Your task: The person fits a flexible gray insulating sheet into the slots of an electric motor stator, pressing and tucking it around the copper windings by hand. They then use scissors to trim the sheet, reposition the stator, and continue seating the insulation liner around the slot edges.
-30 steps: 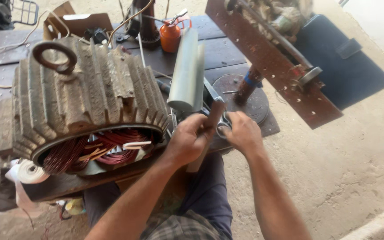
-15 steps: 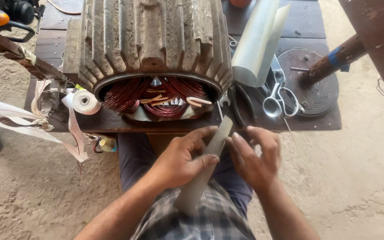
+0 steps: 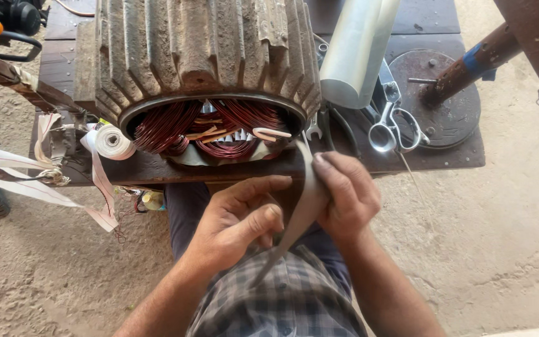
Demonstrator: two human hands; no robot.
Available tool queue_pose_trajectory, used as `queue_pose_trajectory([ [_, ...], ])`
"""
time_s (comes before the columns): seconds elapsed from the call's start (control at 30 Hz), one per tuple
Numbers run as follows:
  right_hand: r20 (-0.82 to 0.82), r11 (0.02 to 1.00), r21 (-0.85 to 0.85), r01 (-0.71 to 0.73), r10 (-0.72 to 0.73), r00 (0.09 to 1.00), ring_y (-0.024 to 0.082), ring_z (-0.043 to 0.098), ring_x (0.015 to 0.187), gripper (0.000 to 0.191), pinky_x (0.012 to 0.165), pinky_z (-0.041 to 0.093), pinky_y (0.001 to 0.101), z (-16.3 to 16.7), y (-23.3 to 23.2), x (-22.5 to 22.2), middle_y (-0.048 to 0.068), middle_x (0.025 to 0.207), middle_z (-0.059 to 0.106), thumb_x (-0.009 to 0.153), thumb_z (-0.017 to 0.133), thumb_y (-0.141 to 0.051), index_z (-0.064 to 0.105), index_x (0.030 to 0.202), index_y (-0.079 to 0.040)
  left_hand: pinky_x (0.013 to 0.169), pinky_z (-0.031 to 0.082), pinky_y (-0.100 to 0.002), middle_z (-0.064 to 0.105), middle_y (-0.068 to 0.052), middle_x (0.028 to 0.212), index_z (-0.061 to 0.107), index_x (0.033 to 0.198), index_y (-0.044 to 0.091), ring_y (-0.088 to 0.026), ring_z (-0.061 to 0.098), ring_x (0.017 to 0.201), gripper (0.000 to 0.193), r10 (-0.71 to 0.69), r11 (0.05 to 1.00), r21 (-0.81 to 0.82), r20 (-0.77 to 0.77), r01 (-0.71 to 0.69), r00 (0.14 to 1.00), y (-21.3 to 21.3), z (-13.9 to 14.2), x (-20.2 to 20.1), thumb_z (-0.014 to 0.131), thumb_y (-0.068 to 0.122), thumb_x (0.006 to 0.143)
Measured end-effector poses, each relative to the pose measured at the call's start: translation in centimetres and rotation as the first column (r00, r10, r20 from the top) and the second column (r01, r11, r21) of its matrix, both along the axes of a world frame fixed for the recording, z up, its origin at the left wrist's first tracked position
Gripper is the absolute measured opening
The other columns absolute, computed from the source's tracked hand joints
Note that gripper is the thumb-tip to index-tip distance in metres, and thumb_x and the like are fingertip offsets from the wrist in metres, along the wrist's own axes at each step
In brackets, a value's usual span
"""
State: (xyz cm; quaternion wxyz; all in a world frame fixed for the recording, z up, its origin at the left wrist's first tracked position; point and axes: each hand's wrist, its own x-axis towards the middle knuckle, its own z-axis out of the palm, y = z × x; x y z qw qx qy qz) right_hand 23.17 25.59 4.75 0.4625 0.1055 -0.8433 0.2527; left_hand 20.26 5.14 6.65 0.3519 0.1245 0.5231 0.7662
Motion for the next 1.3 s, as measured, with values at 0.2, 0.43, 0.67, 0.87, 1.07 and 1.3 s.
queue_pose_trajectory([
  [0.2, 0.102, 0.993, -0.106, -0.044, 0.055, 0.993, 0.028, 0.077, 0.098, 0.022, 0.082, 0.063, 0.0349, 0.7, -0.8, -1.0, 0.018, 0.111, 0.073, 0.092, 0.080, -0.008, 0.071, 0.112, -0.002, 0.066, 0.055, -0.024, 0.071, -0.007, 0.089, 0.063, 0.134, -0.004, -0.010, 0.067, 0.076, 0.052, 0.050, 0.998, 0.031, -0.015, -0.050, 0.999, 0.0, -0.6, 0.3, 0.072, 0.030, 0.096],
  [0.43, 0.107, 0.999, -0.013, -0.051, 0.052, 0.993, 0.030, 0.076, 0.096, 0.027, 0.082, 0.063, 0.0365, 1.7, -1.4, -1.6, 0.018, 0.109, 0.073, 0.089, 0.082, -0.007, 0.074, 0.113, -0.001, 0.070, 0.055, -0.026, 0.072, -0.008, 0.091, 0.063, 0.132, -0.006, -0.013, 0.067, 0.080, 0.046, 0.135, 0.991, 0.006, -0.019, -0.135, 0.991, -1.9, -1.1, 0.1, 0.073, 0.021, 0.096],
  [0.67, 0.126, 1.000, -0.005, 0.011, -0.010, 0.992, 0.029, 0.076, 0.095, 0.024, 0.081, 0.063, 0.0352, 2.4, -2.6, -1.6, 0.019, 0.107, 0.073, 0.089, 0.082, -0.002, 0.074, 0.112, 0.003, 0.086, 0.058, -0.030, 0.070, -0.012, 0.110, 0.059, 0.137, -0.007, -0.015, 0.068, 0.098, 0.053, 0.188, 0.982, 0.048, -0.073, -0.185, 0.979, -3.0, 0.6, -0.4, 0.077, 0.017, 0.093],
  [0.87, 0.153, 0.998, -0.054, -0.012, 0.021, 0.988, 0.029, 0.077, 0.099, 0.022, 0.086, 0.063, 0.0354, 2.1, -2.4, -2.1, 0.018, 0.110, 0.074, 0.090, 0.081, -0.001, 0.075, 0.111, 0.001, 0.092, 0.059, -0.031, 0.077, -0.008, 0.111, 0.054, 0.140, 0.000, -0.015, 0.075, 0.103, 0.064, -0.038, 0.966, -0.245, -0.458, -0.085, 0.888, -2.7, 2.5, -0.2, 0.084, 0.013, 0.085],
  [1.07, 0.213, 0.994, -0.106, 0.024, -0.001, 0.977, 0.028, 0.077, 0.101, 0.023, 0.086, 0.063, 0.0339, 2.4, -3.2, -2.0, 0.018, 0.113, 0.074, 0.091, 0.079, 0.001, 0.074, 0.114, 0.001, 0.082, 0.061, -0.031, 0.073, -0.008, 0.100, 0.051, 0.144, 0.006, -0.016, 0.072, 0.093, 0.063, 0.089, 0.989, -0.096, -0.222, -0.113, 0.971, -3.2, 3.2, 0.3, 0.079, 0.005, 0.088],
  [1.3, 0.197, 0.995, -0.095, 0.042, -0.023, 0.980, 0.030, 0.077, 0.101, 0.025, 0.086, 0.062, 0.0354, 2.4, -3.7, -2.3, 0.020, 0.116, 0.073, 0.088, 0.080, -0.001, 0.073, 0.112, 0.001, 0.078, 0.060, -0.026, 0.073, -0.008, 0.098, 0.057, 0.137, 0.005, -0.013, 0.071, 0.091, 0.051, 0.099, 0.984, -0.111, -0.313, -0.140, 0.945, -4.9, 5.6, -2.6, 0.076, -0.002, 0.090],
])
